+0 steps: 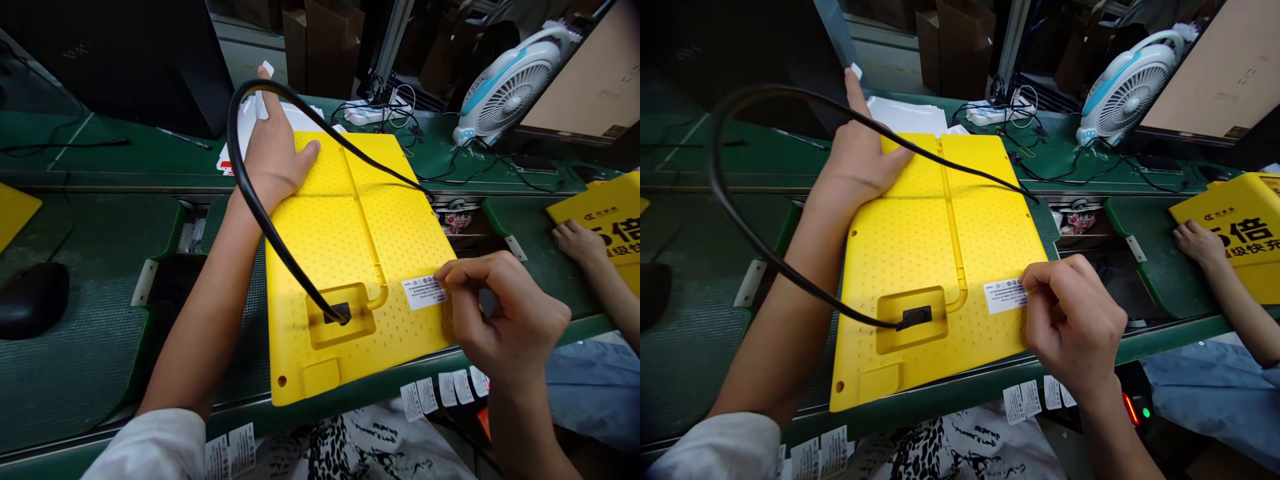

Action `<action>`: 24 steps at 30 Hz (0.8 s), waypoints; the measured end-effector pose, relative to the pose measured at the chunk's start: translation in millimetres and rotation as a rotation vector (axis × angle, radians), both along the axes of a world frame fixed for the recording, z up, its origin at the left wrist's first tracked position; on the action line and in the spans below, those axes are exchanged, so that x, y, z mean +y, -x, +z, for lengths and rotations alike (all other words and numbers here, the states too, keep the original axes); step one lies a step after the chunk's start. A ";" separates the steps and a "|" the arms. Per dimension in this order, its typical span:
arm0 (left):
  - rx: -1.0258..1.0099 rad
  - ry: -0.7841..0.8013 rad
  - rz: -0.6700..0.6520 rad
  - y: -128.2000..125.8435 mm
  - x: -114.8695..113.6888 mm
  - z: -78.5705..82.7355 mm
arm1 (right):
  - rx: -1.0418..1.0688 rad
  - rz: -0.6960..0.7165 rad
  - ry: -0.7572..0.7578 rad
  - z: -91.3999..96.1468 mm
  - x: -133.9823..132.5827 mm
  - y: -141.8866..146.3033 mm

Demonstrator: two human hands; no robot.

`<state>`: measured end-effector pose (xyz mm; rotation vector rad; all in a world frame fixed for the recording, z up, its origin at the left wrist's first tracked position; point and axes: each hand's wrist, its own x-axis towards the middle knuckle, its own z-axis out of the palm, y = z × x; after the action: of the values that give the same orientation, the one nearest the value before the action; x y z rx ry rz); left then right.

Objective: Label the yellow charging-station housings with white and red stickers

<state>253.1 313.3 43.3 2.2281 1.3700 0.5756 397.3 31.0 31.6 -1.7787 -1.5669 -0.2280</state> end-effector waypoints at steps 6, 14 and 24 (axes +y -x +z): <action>-0.022 0.025 -0.004 0.1 -0.7 -0.9 | -0.074 0.024 0.087 3.3 4.6 -3.3; -0.028 0.011 -0.003 1.2 1.1 -3.8 | 0.151 0.007 0.111 -2.2 -2.6 -9.6; 0.002 0.023 0.022 -1.3 4.3 -2.0 | 0.105 -0.034 0.029 -5.6 -3.7 -6.8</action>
<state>254.4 317.6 41.4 2.1989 1.3971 0.5625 404.2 27.3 26.0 -1.8115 -1.4735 -0.1264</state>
